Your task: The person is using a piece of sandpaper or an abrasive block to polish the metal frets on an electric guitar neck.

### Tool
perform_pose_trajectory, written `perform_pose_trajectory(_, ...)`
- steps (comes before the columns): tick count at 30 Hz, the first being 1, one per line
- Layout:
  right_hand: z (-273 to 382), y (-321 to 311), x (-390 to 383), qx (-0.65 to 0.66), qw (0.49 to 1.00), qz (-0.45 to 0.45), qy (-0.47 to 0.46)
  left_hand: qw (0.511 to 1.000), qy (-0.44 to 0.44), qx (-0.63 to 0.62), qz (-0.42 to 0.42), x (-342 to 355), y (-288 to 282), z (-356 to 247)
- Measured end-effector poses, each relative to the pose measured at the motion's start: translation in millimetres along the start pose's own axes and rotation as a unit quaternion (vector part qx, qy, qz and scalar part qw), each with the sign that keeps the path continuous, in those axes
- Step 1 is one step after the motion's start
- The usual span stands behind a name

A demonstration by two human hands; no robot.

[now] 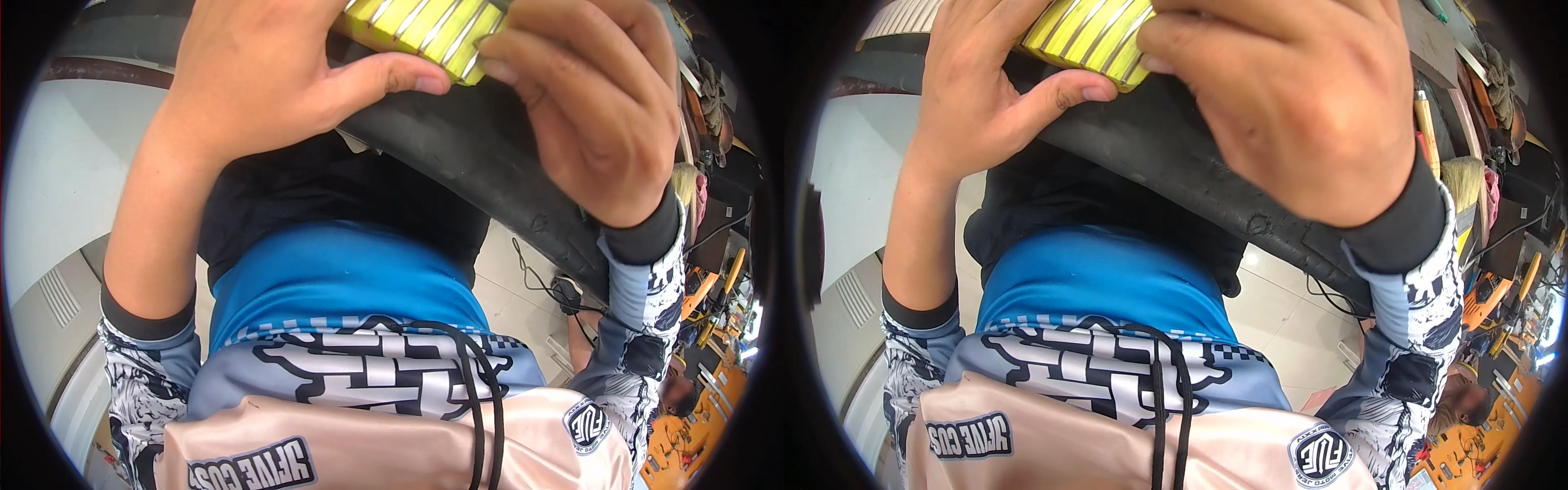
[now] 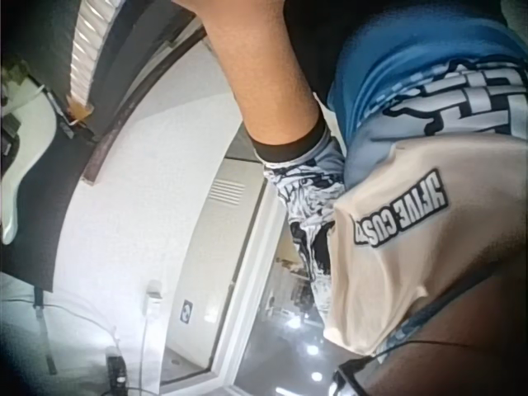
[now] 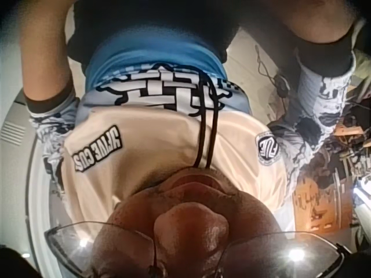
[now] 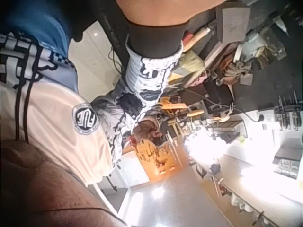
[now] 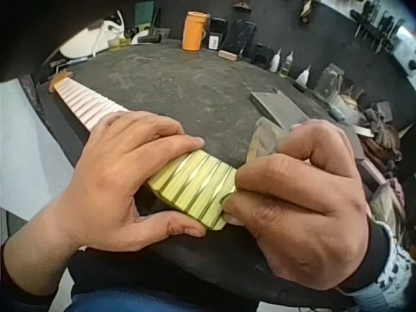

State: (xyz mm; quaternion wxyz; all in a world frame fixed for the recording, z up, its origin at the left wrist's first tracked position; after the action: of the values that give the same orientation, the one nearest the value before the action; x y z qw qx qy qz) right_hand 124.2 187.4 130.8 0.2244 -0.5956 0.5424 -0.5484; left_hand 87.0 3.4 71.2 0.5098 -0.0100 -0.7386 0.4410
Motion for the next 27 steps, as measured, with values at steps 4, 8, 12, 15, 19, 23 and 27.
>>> perform_pose_trajectory(4,6,-3,-2,-0.037,0.992,-0.085,-0.087,0.997,-0.038,-0.059,0.029,12,-3,-5)
perform_pose_trajectory(8,11,1,5,-0.068,0.988,-0.103,-0.088,0.995,-0.060,-0.063,0.053,7,4,0)
perform_pose_trajectory(12,-4,3,-7,-0.076,0.995,0.004,-0.067,0.997,-0.034,-0.063,0.016,6,-1,-2)
perform_pose_trajectory(15,0,1,-2,-0.063,0.995,-0.025,-0.069,0.998,-0.026,-0.051,0.017,8,6,3)
perform_pose_trajectory(19,-1,2,-6,-0.073,0.993,-0.031,-0.089,0.996,-0.051,-0.052,0.043,8,0,-1)
perform_pose_trajectory(23,9,-1,1,-0.040,0.992,-0.074,-0.096,0.997,-0.042,-0.062,0.027,10,-2,-4)
perform_pose_trajectory(27,4,-3,4,-0.053,0.992,-0.018,-0.111,0.999,-0.032,-0.031,0.002,4,7,2)
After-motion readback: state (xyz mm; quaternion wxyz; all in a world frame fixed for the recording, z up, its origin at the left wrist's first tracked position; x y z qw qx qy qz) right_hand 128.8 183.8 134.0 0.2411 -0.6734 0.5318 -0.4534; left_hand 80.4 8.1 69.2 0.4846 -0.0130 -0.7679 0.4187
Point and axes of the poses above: each hand's wrist, its own x-axis towards the middle knuckle, its own y-axis out of the palm, z = x × y, the point moved 5 cm from there along x, towards the middle knuckle, and after that the axes turned 15 degrees about -y, right-handed, at the moved point
